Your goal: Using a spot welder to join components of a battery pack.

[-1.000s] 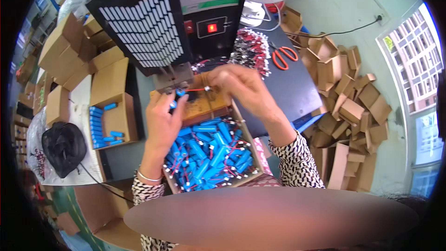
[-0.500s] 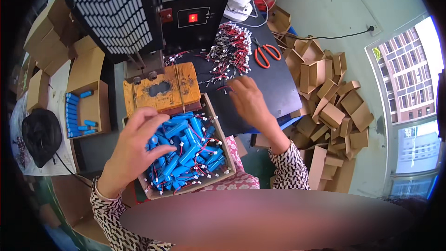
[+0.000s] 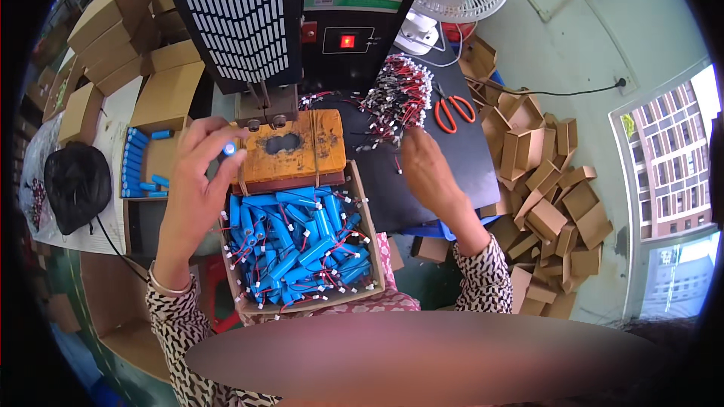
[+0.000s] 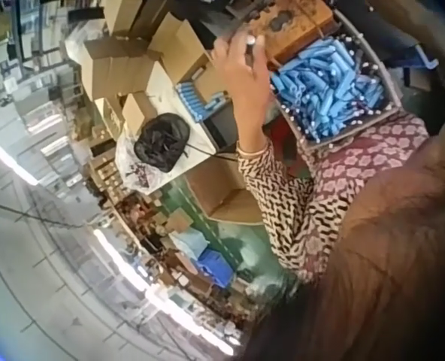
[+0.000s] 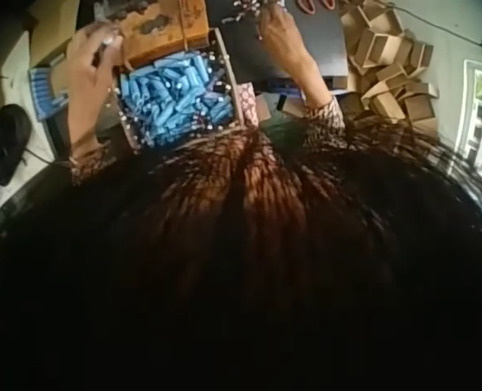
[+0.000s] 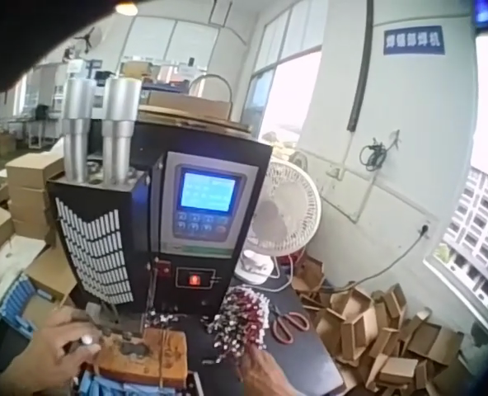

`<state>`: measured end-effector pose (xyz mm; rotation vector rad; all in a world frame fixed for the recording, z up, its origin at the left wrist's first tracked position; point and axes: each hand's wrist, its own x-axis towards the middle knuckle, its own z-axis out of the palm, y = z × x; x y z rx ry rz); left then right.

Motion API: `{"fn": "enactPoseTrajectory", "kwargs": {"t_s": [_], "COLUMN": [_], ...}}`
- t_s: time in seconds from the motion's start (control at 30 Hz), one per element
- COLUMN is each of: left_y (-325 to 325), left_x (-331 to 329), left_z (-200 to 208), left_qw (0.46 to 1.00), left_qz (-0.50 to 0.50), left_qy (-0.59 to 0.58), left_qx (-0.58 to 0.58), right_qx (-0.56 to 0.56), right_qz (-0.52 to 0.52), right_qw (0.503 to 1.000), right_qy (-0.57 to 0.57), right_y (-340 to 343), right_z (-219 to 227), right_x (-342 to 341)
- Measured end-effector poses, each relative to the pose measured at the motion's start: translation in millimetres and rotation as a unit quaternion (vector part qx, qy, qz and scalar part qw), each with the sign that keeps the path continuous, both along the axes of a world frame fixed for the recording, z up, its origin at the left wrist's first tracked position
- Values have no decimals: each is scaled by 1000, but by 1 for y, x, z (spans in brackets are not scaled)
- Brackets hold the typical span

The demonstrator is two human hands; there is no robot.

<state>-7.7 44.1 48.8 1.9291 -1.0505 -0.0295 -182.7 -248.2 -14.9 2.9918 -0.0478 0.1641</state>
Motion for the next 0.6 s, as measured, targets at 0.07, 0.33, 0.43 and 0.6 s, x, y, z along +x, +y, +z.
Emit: {"fn": "enactPoseTrajectory", "kwargs": {"t_s": [0.07, 0.33, 0.43, 0.6], "left_y": [-4, -27, -25, -41], "left_x": [2, 5, 6, -1], "left_z": [-6, -37, -28, -25], "left_qw": [998, 994, 995, 992], "left_qz": [52, -14, -46, -38], "left_qy": [31, 111, 75, 118], "left_qx": [-7, 7, 38, -6], "right_qx": [14, 210, 88, 264], "right_qz": [16, -149, -123, -114], "right_qw": [1000, 959, 987, 946], "right_qy": [-19, -115, -48, -149], "right_y": [-5, 15, 16, 45], "right_z": [2, -18, 5, 52], "right_x": [-5, -26, -32, -12]}}
